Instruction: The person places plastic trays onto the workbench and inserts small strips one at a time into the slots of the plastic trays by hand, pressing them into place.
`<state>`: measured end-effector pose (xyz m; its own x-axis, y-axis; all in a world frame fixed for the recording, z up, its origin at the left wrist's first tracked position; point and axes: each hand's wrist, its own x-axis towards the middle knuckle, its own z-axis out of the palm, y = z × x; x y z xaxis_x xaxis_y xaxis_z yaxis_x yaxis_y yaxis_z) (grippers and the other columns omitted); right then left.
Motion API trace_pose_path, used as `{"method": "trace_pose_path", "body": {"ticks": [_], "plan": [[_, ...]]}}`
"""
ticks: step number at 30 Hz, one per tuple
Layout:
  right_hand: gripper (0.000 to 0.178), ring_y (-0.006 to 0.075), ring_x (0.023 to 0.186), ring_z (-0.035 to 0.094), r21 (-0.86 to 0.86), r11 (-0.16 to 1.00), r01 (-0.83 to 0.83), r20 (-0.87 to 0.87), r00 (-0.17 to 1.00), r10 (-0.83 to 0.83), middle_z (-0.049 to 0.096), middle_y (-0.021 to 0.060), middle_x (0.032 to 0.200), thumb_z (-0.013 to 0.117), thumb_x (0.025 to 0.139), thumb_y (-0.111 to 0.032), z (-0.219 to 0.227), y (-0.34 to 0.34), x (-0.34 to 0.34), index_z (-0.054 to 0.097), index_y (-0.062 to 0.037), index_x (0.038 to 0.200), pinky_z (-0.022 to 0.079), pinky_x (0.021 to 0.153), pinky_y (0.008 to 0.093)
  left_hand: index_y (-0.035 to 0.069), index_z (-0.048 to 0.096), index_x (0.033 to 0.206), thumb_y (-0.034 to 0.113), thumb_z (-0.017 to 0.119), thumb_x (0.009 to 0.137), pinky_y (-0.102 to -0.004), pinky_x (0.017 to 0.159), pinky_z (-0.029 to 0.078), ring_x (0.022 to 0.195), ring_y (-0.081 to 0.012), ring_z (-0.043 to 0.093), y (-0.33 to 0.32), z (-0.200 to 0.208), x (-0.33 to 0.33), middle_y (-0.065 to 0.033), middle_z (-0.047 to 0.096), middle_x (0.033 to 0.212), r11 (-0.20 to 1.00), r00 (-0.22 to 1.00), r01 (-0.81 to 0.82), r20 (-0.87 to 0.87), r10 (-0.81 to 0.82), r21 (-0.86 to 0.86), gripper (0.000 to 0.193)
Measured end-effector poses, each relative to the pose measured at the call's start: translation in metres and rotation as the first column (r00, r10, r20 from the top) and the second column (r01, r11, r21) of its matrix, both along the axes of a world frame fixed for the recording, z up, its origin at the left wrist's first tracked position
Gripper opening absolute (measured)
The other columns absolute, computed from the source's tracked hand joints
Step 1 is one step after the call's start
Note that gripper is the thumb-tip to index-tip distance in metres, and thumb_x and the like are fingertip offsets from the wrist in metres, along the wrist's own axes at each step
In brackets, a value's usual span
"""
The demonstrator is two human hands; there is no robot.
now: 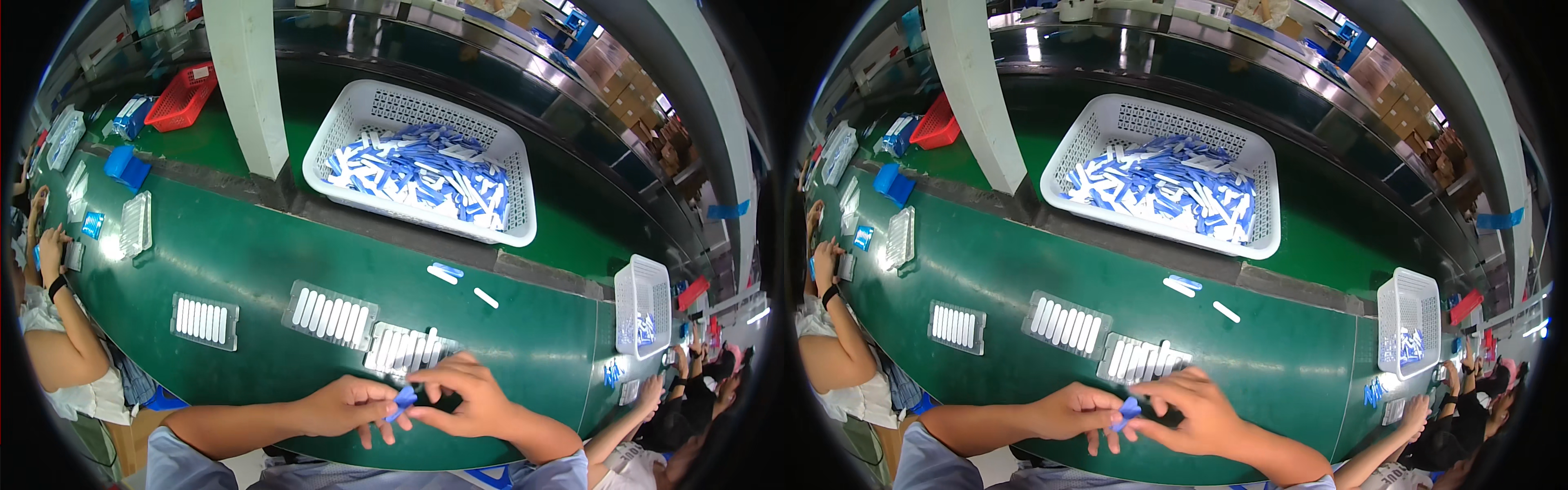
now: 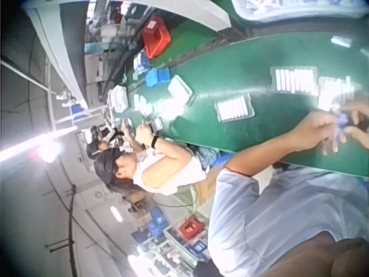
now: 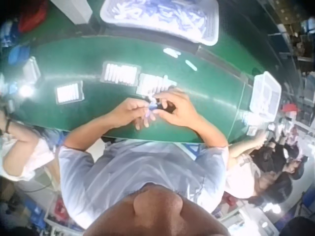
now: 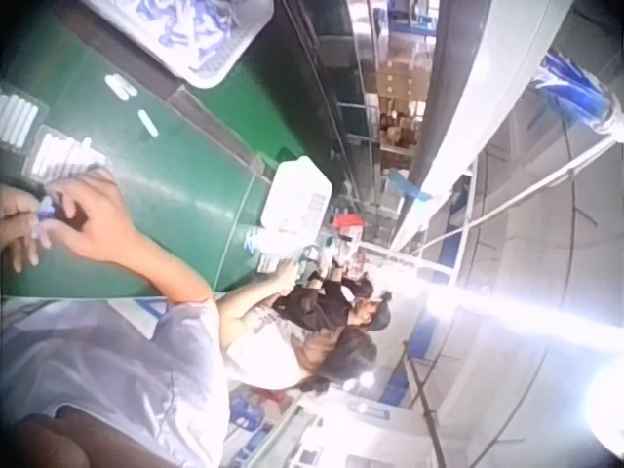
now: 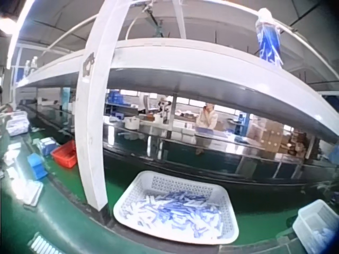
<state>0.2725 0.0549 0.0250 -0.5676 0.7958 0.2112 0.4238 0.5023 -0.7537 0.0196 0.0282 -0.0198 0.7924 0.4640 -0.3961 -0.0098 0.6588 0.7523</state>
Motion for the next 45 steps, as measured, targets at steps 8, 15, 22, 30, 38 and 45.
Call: {"method": "trace_pose_path", "body": {"ticks": [8,15,22,30,38,45], "plan": [[0.005,0.0112,0.055,0.053,0.029,0.858,0.513,-0.264,0.832,-0.488,0.064,0.0022,0.064,0.081,0.083,-0.004,-0.013,0.028,0.039,0.078,-0.003,0.08,0.039,0.055,0.0286,-0.003,0.062,0.136,0.018,0.053,0.11,-0.0296,0.064,0.062,0.09,-0.0186,0.075,0.006,0.004,-0.003,-0.0139,0.073,0.116,1.0,1.0,0.015,-0.001,-0.015,0.026,0.034],[0.009,0.0146,0.059,0.059,0.261,0.925,0.277,-0.127,0.959,-0.252,0.073,0.0019,0.074,0.084,0.081,-0.009,-0.035,0.008,0.055,0.08,-0.0055,0.088,0.044,0.063,0.0307,-0.004,0.065,0.132,0.016,0.057,0.109,-0.0294,0.064,0.062,0.087,-0.0183,0.074,0.009,0.008,-0.005,-0.0139,0.074,0.113,1.0,1.0,0.016,-0.01,-0.015,0.025,0.032],[0.014,0.0108,0.074,0.069,-0.706,0.708,-0.022,-0.403,0.834,-0.376,0.079,0.0132,0.093,0.072,0.098,-0.007,-0.026,0.039,0.066,0.076,0.0048,0.105,0.054,0.065,0.0244,0.005,0.07,0.111,-0.001,0.065,0.092,-0.0317,0.067,0.06,0.082,-0.0208,0.075,0.007,0.038,-0.009,-0.0119,0.075,0.109,0.396,0.911,0.223,-0.335,0.241,0.891,0.02],[0.004,0.0068,0.071,0.067,-0.562,0.827,-0.036,-0.469,0.837,-0.282,0.074,0.0018,0.08,0.073,0.092,-0.005,-0.058,0.045,0.061,0.073,-0.0017,0.09,0.049,0.066,0.0238,0.01,0.068,0.113,0.01,0.068,0.082,-0.0321,0.056,0.055,0.075,-0.0172,0.069,0.042,0.022,0.015,-0.0027,0.068,0.13,-0.221,0.807,0.56,-0.465,0.365,0.798,0.03],[0.007,0.0158,0.062,0.058,-0.145,0.985,0.098,-0.172,0.978,-0.122,0.064,0.0005,0.068,0.076,0.082,-0.009,-0.052,0.041,0.05,0.072,-0.0089,0.087,0.047,0.066,0.0331,0.012,0.068,0.111,0.019,0.066,0.086,-0.0288,0.053,0.052,0.071,-0.0128,0.064,0.045,0.025,0.011,-0.0007,0.068,0.13,-0.456,0.812,0.582,-0.464,0.353,0.673,0.026],[0.015,0.0162,0.062,0.056,0.087,0.949,0.304,-0.085,0.951,-0.297,0.06,-0.0011,0.069,0.076,0.079,-0.007,-0.057,0.029,0.032,0.073,-0.0099,0.094,0.046,0.069,0.032,0.013,0.068,0.109,0.019,0.066,0.086,-0.0288,0.048,0.05,0.063,-0.0113,0.061,0.065,0.024,0.035,-0.0015,0.069,0.13,-0.45,0.821,0.57,-0.478,0.311,0.687,0.024]]}}
